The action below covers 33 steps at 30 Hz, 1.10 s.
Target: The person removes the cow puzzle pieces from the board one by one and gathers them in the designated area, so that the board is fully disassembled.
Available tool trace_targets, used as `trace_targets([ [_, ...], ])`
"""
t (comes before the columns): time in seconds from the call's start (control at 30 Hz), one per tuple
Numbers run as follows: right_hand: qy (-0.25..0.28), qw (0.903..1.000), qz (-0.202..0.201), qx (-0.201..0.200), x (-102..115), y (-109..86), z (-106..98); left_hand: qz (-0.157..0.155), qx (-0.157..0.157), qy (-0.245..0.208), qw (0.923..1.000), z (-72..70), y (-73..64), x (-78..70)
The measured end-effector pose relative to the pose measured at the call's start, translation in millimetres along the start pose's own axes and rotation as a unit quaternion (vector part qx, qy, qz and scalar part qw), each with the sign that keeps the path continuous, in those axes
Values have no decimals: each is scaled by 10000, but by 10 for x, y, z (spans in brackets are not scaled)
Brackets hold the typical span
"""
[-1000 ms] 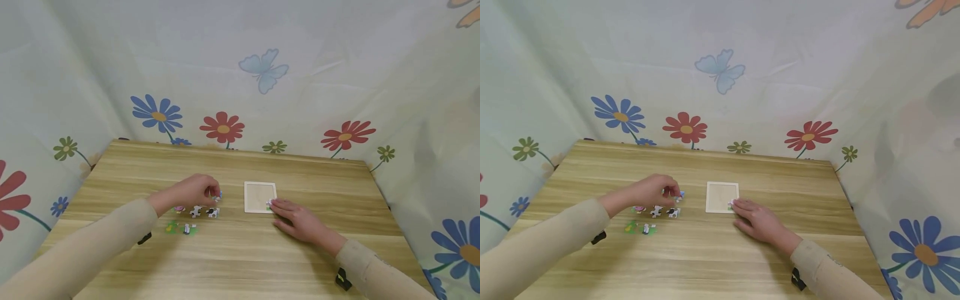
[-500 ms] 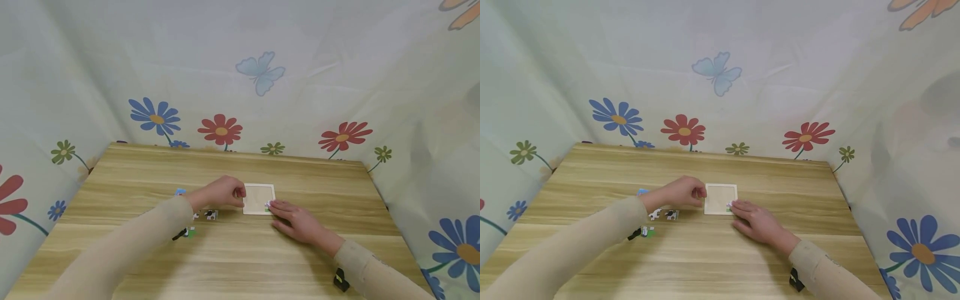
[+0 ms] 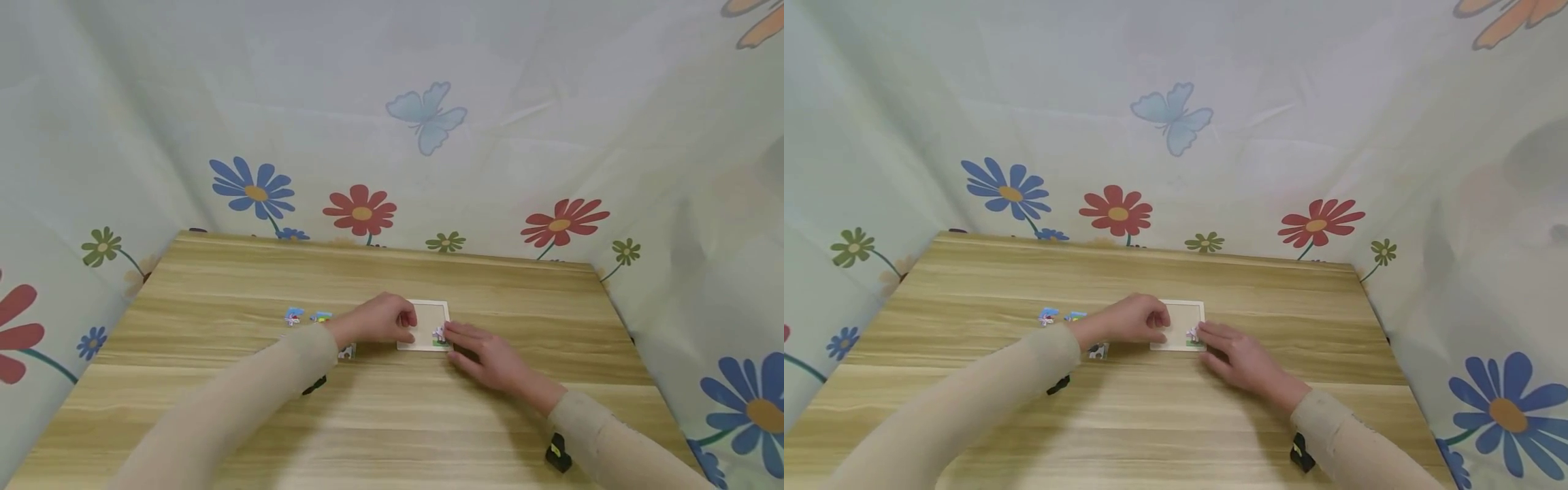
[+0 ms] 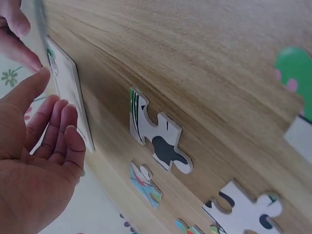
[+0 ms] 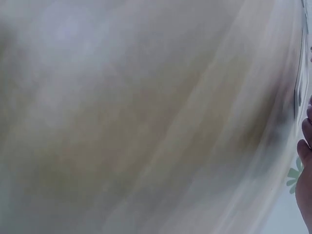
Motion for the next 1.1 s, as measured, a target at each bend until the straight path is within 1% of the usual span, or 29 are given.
trace_targets([
  [0.1, 52, 9998, 178, 77, -67, 38, -46, 30, -31, 47, 10000, 24, 27, -13],
  [0.2, -23, 9995, 292, 134, -131, 102, -108, 46, -87, 130, 9999, 45, 63, -28],
  [0.43, -235, 9974, 514, 450, -308, 254, -160, -45, -183, 183, 9997, 86, 146, -84],
  [0.57, -323, 9967, 484, 564, -356, 305, -151, -87, -186, 265, 9994, 96, 180, -165],
  [0.67, -377, 9966, 439, 594, -371, 335, -143, -166, -204, 355, 9990, 128, 217, -193],
  [0.9, -428, 9971, 276, 572, -404, 375, -143, -272, -320, 462, 9980, 164, 264, -215],
  [1.1, -432, 9975, 141, 547, -436, 406, -139, -352, -282, 551, 9975, 238, 309, -212],
])
Point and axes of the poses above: each hand's wrist, its own y-axis towards the middle knuckle, its own z-axis out of the palm, x = y × z, the point moved 7 cm from there along y, towards the middle knuckle, and after that the axes turned 10 degrees about y, right-handed, at the moved point
